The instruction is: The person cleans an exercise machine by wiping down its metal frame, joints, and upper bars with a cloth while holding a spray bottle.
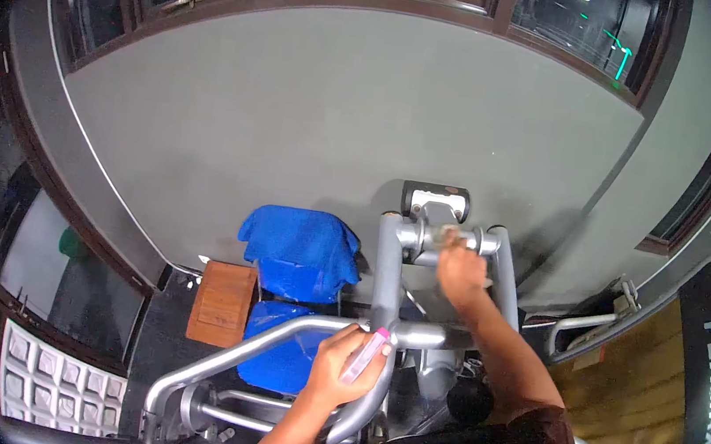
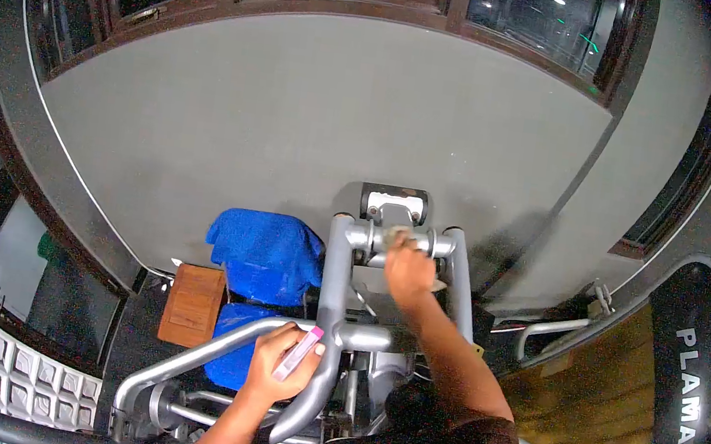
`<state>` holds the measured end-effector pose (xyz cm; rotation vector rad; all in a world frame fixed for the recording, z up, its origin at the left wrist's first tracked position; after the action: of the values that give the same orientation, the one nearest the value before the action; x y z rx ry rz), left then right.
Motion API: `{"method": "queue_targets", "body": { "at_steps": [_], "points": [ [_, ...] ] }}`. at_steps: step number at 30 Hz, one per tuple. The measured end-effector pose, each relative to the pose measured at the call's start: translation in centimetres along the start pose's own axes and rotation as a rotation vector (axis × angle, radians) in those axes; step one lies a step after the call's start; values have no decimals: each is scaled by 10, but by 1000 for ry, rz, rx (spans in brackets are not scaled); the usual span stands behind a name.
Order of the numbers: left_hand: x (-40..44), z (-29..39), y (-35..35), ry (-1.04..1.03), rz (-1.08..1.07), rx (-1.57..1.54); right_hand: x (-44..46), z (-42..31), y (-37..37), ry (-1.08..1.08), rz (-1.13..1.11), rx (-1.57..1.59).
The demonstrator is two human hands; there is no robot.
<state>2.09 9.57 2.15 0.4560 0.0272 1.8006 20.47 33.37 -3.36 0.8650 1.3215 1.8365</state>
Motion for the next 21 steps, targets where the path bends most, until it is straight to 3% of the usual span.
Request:
{"method": "queue_targets", "body": {
  "at_steps": [7,10,14,21],
  "points": [
    [1,-2,5,-36,41,-9,-7,19,-11,-154,-22,62],
    [0,-2,1,-33,22,-21,-9,-6,-5,-42,-101,202],
    [-2,0,-4,-64,11,-72,-2,-15,-31,182,162,269],
    [-2,0,2,-2,-4,-17,1,9,11,-99,-47,78]
  ]
}}
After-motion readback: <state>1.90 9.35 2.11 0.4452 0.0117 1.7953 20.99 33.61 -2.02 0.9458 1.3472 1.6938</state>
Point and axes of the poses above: each hand's wrist, its own x-axis towards the middle knuckle, its own y-axis out of the back of the hand, z = x × y, the point moved 6 cm from there along x, towards the middle knuckle, and after that the axes turned 15 degrees about y, right-handed, at the moved point
